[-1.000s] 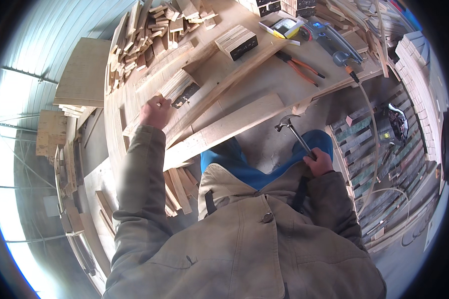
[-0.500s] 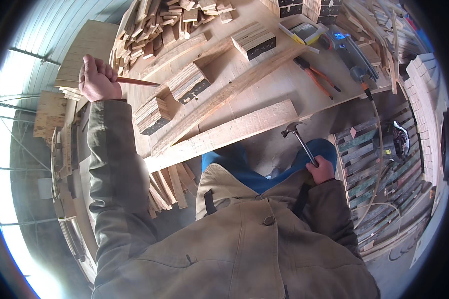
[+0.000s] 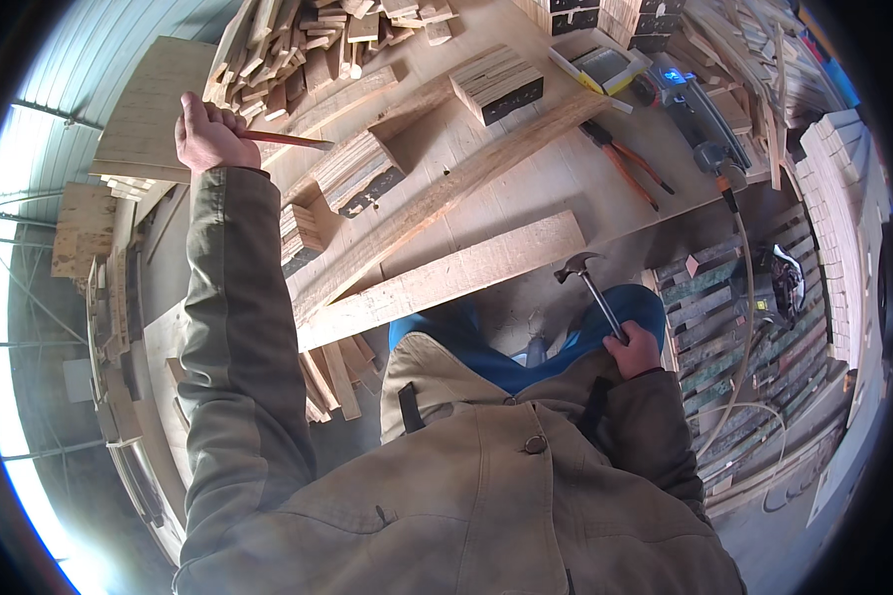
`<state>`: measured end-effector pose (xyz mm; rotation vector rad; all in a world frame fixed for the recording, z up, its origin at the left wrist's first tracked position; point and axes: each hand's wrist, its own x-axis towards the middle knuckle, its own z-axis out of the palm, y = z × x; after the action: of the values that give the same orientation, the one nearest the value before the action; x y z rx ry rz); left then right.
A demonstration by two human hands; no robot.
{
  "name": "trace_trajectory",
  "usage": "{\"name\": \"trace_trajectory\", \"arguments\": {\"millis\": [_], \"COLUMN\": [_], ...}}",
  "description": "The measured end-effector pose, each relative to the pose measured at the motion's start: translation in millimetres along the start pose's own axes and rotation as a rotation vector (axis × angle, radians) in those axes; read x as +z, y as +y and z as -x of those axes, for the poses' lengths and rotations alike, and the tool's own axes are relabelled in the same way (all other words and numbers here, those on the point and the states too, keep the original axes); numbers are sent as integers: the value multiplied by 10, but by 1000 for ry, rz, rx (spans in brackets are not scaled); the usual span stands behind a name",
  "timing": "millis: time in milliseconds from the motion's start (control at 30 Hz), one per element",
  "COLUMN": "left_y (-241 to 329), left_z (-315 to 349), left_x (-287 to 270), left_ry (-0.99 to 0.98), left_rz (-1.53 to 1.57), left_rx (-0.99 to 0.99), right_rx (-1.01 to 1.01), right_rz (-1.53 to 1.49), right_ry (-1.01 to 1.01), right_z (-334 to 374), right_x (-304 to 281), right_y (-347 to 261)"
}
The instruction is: The person assembles small wooden frames by placing nails with a nail set and hammering them into pre-drilled holes. They repeatedly pick up nails, position them, and strike with a hammer, then use pliers to pull out a nail from a frame.
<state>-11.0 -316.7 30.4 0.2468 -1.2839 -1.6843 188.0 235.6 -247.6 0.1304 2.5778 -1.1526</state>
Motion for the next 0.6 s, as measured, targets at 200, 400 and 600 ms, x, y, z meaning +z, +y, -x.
{"name": "trace_trajectory", "arguments": {"millis": [200, 400, 600], "left_y": [-109, -131, -161], "left_z": [-43, -17, -12], "left_x": [-19, -11, -11], "left_ry": [-28, -33, -54], "left_rz": [5, 7, 11], "left_rx": [-43, -60, -45], "right_rx": [5, 17, 32], "right_rz": [4, 17, 19], "right_ry": [-25, -42, -64], "right_z": [-34, -44, -55], "right_x": [2, -16, -25], "right_y": [0, -47, -92]}}
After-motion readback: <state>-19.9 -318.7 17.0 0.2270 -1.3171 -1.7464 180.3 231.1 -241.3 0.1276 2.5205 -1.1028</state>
